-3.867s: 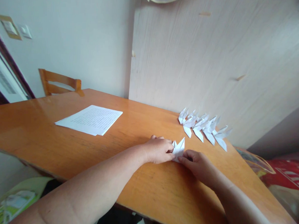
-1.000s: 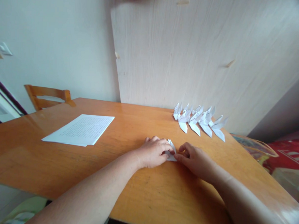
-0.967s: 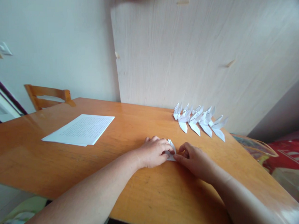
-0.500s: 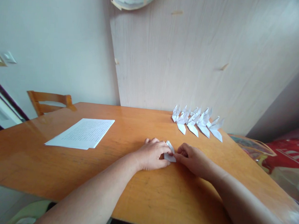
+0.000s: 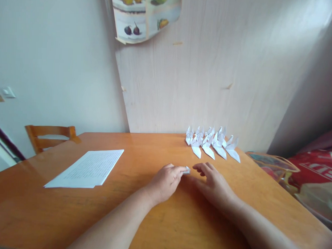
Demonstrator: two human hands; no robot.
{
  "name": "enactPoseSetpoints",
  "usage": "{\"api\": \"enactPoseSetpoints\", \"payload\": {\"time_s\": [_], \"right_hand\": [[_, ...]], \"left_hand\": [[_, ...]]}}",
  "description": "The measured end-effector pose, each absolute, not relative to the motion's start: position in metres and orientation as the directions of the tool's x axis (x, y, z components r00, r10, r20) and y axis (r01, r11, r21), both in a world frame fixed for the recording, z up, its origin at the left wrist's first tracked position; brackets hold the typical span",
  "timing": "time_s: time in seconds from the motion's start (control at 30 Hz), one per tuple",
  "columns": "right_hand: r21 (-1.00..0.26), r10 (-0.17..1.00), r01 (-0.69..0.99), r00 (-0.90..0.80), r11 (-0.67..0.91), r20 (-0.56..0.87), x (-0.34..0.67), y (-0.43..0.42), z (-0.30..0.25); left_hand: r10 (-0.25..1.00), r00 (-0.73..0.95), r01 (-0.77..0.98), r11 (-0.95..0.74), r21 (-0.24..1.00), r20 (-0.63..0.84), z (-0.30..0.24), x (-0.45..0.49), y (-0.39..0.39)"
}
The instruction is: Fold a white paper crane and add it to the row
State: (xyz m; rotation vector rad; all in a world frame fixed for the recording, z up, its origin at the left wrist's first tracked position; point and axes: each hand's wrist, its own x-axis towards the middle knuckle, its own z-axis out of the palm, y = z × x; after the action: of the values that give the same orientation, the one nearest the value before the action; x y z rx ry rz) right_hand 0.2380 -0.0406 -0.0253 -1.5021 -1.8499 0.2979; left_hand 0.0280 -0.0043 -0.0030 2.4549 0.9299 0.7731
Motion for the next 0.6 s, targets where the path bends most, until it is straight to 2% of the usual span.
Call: {"api": "enactPoseSetpoints", "payload": {"time_s": [0.13,0.23,0.37,0.47,0.6], "right_hand": [[-0.497,0.832,0.763,-0.094,0.412,0.546,0.232,-0.044,-0.019],[-0.539,0.821,0.721,-0.074,0.436,0.565,0.227,-0.047,-0.017],[-0.684,0.859,0.599,-0.012,0.416,0.512,0.22,-0.05,-0.014],[-0.805,0.915,0.483,0.021,0.344,0.403,0.216,-0.05,-0.009],[-0.858,0.95,0.439,0.029,0.266,0.31,0.211,-0.05,0.003]], "left_hand": [[0.756,0.532,0.274,-0.58,0.767,0.381,0.001,0.028,-0.006],[0.763,0.531,0.11,-0.494,0.863,0.369,0.007,0.029,-0.008],[0.785,0.52,0.016,-0.401,0.916,0.335,0.012,0.029,-0.01],[0.789,0.515,-0.001,-0.391,0.921,0.336,0.013,0.028,-0.01],[0.815,0.467,0.044,-0.409,0.912,0.343,0.016,0.024,-0.012]]}}
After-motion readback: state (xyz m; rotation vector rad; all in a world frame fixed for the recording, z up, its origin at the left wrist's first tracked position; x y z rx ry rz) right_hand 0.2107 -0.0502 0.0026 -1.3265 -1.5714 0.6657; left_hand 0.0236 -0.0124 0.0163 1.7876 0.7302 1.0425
